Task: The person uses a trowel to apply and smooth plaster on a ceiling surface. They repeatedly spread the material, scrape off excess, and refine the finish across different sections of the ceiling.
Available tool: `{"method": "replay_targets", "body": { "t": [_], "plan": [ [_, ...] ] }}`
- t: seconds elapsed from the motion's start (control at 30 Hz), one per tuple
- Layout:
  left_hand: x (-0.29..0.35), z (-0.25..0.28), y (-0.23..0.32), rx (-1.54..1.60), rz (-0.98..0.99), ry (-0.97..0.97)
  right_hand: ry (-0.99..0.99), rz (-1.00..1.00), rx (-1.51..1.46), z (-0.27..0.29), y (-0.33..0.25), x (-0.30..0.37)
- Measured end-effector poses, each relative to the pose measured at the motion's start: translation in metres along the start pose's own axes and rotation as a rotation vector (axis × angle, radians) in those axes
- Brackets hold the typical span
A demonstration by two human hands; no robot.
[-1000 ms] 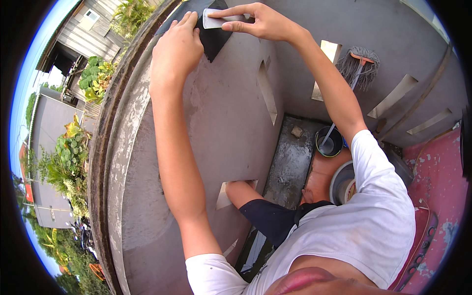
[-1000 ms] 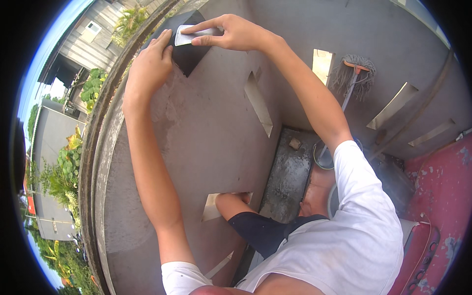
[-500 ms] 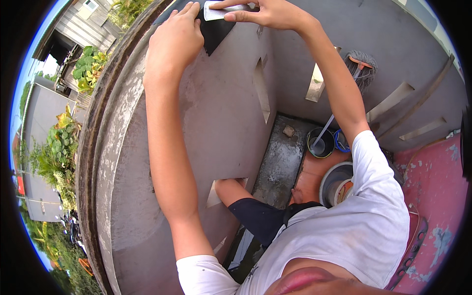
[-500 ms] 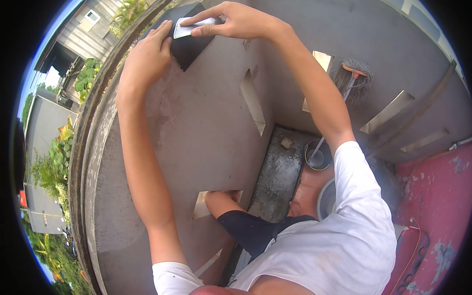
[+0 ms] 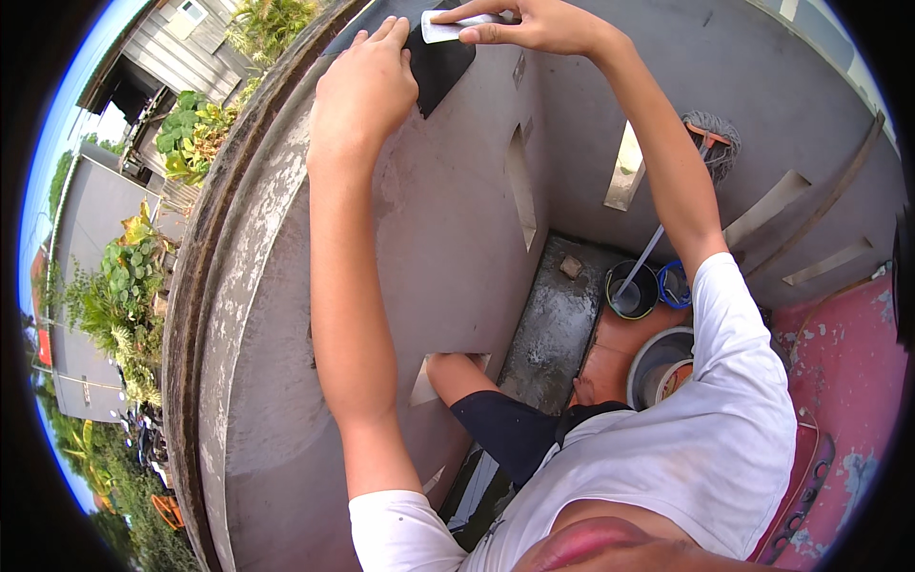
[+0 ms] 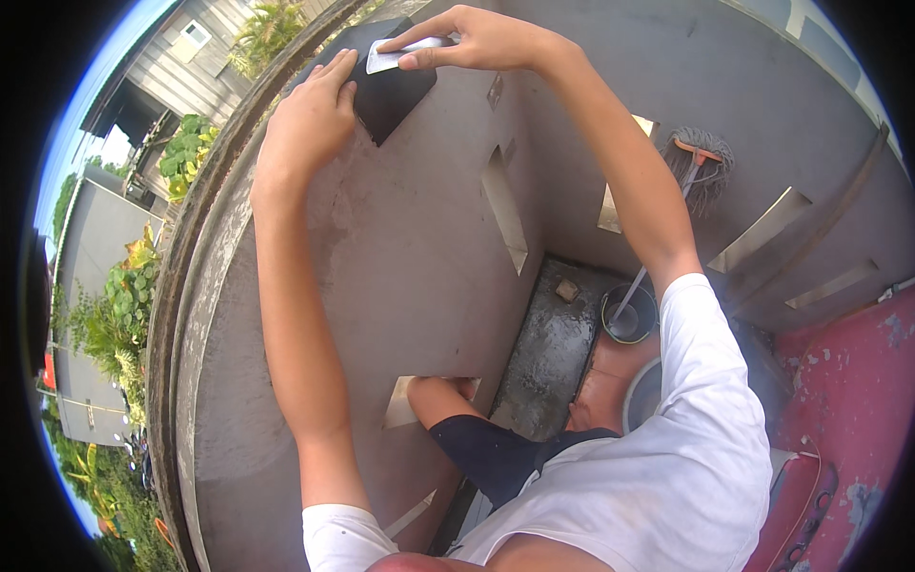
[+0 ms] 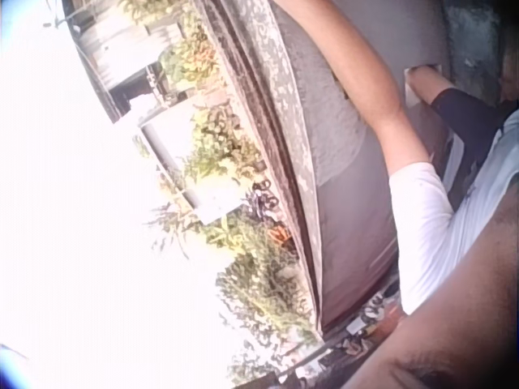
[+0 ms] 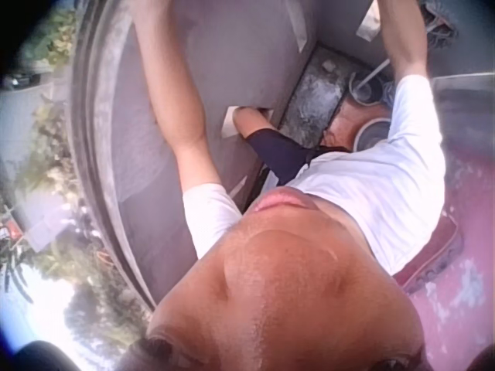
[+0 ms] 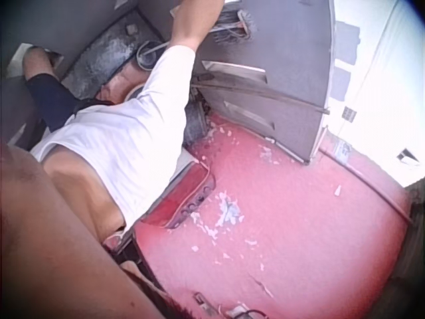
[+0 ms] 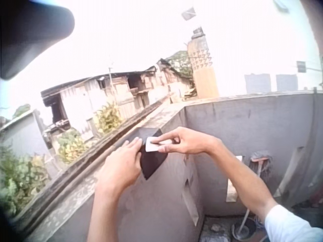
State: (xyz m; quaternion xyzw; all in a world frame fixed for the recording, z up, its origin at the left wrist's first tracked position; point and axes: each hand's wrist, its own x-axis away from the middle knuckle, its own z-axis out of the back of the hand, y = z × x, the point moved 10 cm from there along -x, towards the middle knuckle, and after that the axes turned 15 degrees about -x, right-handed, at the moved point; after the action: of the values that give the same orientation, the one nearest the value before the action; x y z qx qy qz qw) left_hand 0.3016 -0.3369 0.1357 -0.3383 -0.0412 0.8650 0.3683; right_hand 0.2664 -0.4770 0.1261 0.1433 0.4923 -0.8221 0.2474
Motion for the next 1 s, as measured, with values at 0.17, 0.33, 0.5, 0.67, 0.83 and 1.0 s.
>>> {"method": "replay_targets", "body": {
  "t": [0.17,0.33,0.5,0.67,0.83,1.0],
  "plan": [
    [0.002,-0.001,-0.005,-0.008,-0.003,-0.011,-0.077,-0.019,0.066,0.000,-0.006,-0.005],
    [-0.004,0.003,0.006,0.001,-0.006,-0.003,-0.078,-0.056,0.147,0.016,-0.009,-0.003],
    [0.003,0.000,0.000,-0.038,0.010,0.034,-0.112,-0.039,0.164,0.013,0.000,-0.015],
    [0.001,-0.001,0.001,-0.029,-0.011,0.027,-0.133,-0.067,0.161,0.015,0.000,-0.017],
    [-0.004,0.007,0.007,-0.010,0.004,0.024,-0.001,-0.119,0.407,0.045,-0.002,-0.027],
    [0.004,-0.004,-0.004,-0.034,0.035,-0.025,0.092,-0.043,0.508,0.029,-0.013,-0.033]
  ]
}}
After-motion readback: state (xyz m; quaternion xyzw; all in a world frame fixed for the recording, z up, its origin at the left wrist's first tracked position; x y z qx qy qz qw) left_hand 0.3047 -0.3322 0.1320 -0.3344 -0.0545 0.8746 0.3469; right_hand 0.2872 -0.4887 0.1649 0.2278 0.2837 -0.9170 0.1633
